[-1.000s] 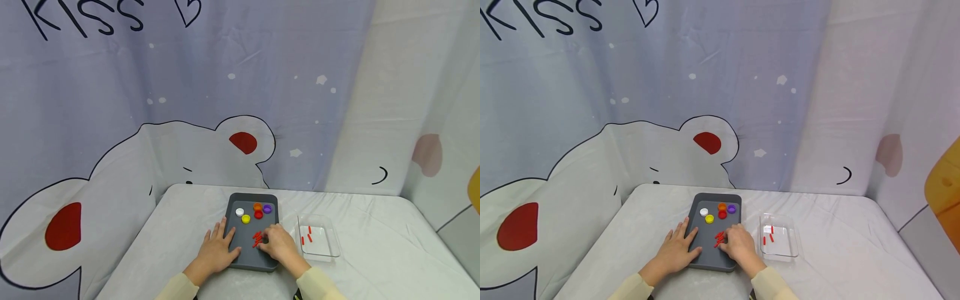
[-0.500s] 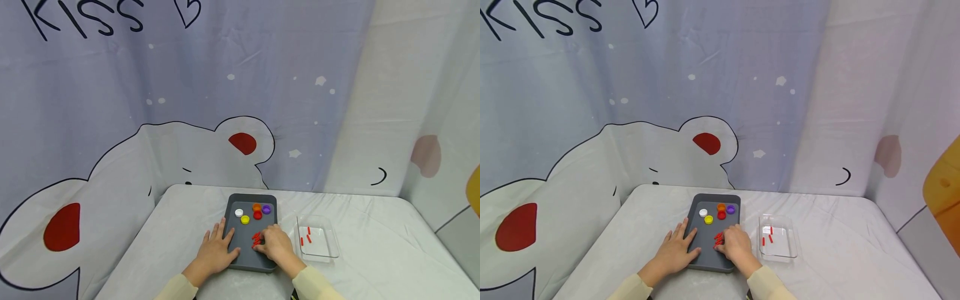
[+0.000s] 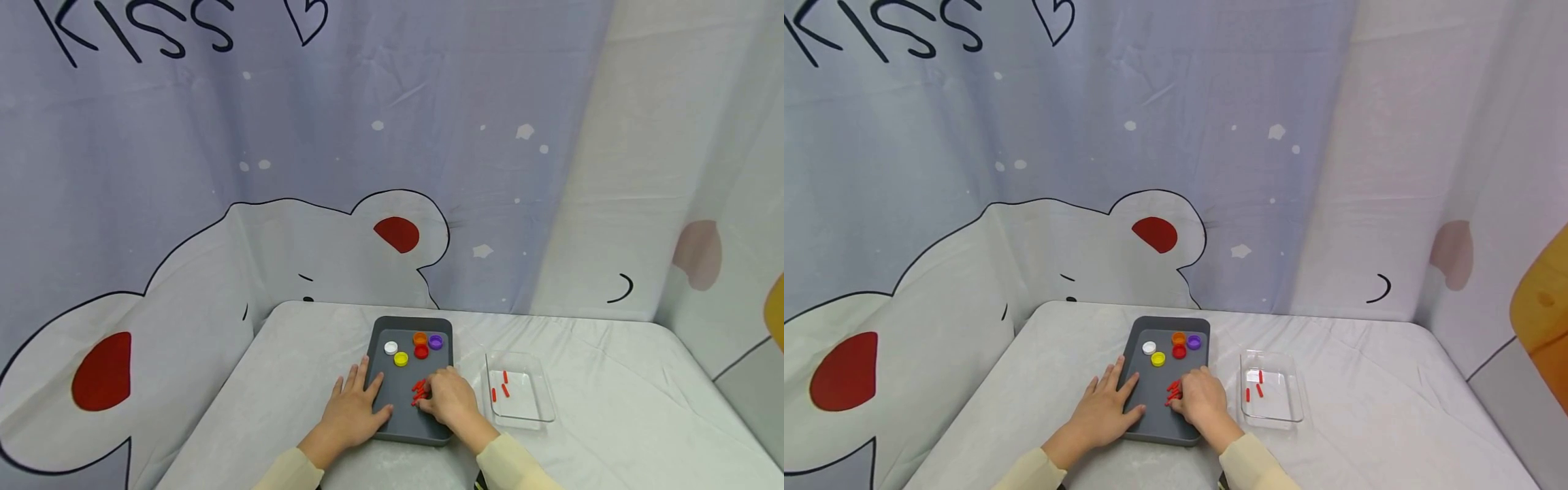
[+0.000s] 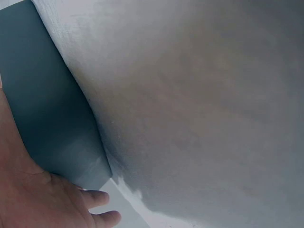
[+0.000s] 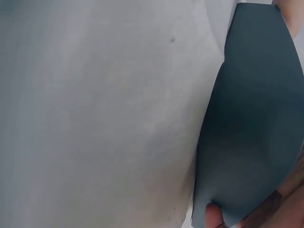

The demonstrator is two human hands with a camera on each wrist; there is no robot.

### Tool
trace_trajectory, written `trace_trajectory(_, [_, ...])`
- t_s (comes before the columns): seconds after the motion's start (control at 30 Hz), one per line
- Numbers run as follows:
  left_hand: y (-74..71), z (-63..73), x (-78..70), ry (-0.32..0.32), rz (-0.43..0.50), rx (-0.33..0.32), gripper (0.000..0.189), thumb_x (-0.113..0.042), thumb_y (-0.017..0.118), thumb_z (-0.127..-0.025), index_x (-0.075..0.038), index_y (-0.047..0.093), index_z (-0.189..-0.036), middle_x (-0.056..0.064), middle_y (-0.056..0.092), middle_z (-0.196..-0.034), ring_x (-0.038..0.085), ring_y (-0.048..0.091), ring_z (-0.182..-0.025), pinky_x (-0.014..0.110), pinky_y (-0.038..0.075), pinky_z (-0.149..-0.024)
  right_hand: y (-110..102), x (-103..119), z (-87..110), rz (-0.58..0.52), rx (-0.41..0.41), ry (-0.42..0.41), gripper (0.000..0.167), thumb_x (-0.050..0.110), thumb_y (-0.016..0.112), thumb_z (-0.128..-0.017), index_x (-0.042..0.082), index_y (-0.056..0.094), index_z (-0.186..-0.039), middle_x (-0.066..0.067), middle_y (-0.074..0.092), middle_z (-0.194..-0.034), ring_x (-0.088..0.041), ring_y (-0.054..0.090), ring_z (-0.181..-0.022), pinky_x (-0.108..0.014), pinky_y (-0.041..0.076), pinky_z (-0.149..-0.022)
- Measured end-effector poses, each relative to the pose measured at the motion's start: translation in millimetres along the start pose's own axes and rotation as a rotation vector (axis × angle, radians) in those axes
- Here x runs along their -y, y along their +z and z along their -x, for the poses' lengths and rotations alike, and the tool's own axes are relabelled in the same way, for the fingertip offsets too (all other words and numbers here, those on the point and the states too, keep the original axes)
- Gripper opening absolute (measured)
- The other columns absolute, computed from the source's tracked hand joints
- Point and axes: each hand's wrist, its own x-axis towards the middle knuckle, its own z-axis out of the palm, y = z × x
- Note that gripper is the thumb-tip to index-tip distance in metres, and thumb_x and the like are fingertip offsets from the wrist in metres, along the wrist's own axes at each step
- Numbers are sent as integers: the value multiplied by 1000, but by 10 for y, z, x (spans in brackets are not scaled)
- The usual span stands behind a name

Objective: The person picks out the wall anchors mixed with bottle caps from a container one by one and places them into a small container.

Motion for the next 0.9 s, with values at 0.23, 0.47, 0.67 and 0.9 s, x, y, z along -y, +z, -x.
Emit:
trace_trajectory(0.23, [2,3,-3,-2,-1,8,71,-57,51,-98,-12,47,-152,19,16,-168,44,22,-151,66,21,-116,-22,22,1,22,20,35,32,34,89,-72,15,63,-69,3,54,-71,-17,48,-70,-33,44,-60])
trace_trajectory(0.47, [55,-27,27,-5,-12,-1,72,-59,50,-98,-12,48,-152,18,15,-168,43,22,-151,66,22,-115,-16,34,3,64,30,36,36,36,88,-73,14,59,-66,0,56,-71,-20,50,-71,-36,47,-62])
trace_trajectory(0.67, [38,-34,20,-18,-24,12,72,-60,49,-98,-15,47,-153,16,14,-169,42,21,-152,65,21,-116,-14,41,-12,75,30,39,34,31,85,-71,15,56,-63,0,55,-70,-20,50,-71,-36,48,-63])
trace_trajectory(0.9, [5,-10,7,-8,0,13,71,-56,51,-98,-11,47,-152,19,15,-168,44,21,-151,67,20,-116,-47,11,6,2,26,14,26,24,82,-70,15,58,-68,2,52,-73,-17,48,-70,-33,45,-60])
